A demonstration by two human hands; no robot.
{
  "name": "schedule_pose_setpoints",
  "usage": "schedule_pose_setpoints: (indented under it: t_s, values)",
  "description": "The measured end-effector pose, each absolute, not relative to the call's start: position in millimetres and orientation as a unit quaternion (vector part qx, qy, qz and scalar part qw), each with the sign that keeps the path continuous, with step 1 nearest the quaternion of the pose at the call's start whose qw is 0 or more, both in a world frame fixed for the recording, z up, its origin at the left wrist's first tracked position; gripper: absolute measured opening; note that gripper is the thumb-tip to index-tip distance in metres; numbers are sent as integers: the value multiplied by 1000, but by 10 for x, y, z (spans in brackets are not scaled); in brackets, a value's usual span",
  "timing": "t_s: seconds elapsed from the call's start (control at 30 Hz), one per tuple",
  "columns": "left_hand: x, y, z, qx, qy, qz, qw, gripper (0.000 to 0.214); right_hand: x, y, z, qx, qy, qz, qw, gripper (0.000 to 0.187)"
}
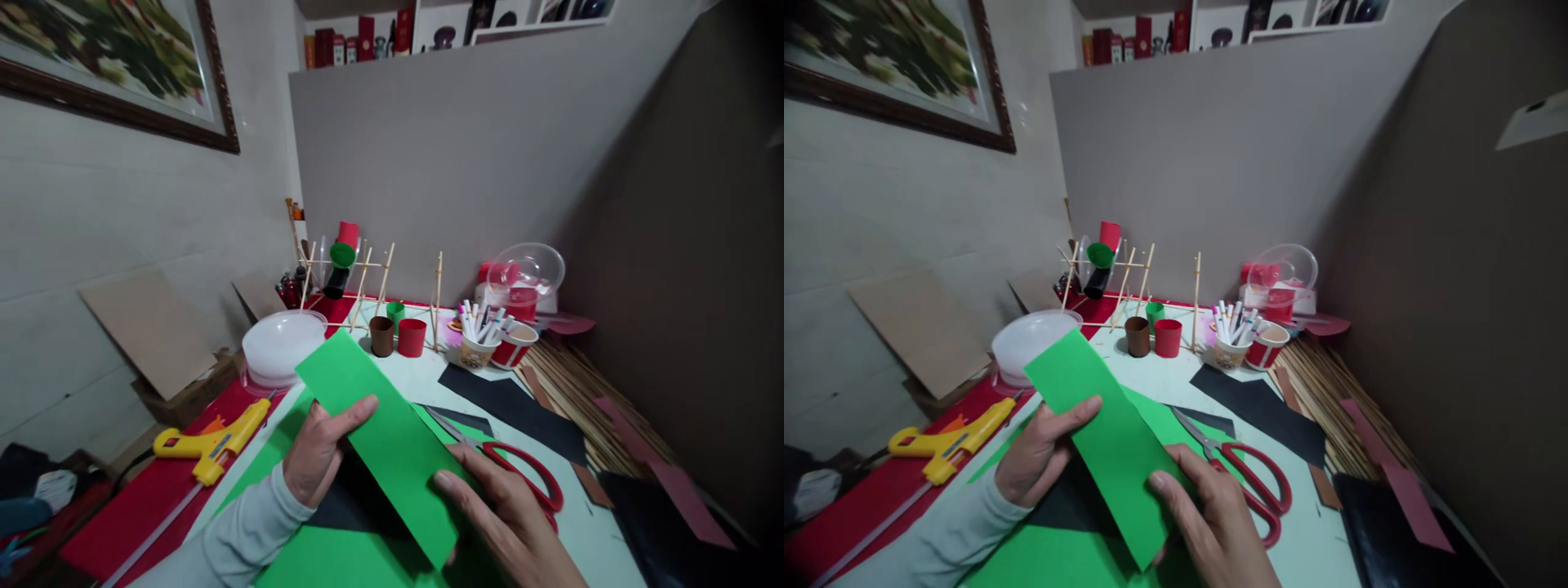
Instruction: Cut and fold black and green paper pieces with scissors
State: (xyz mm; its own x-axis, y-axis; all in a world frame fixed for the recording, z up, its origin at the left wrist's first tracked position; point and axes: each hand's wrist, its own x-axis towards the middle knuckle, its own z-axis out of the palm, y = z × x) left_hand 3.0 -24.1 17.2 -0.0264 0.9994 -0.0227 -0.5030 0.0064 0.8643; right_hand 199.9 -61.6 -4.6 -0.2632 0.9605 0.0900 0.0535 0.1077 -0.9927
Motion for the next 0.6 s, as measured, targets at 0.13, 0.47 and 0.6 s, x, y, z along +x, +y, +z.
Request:
schedule_pose_setpoints:
  t_s: [0.13,0.47,0.6]
  values:
    - [-130,-171,272,346,394,696,491,61,2034,-622,-78,-450,-600,520,409,35]
    - [-299,-34,82,444,457,734,236,38,2029,-733,-3,-490,-569,536,386,55]
    - [-260,-52,109,463,458,730,209,40,2020,-719,85,-447,-585,562,377,48]
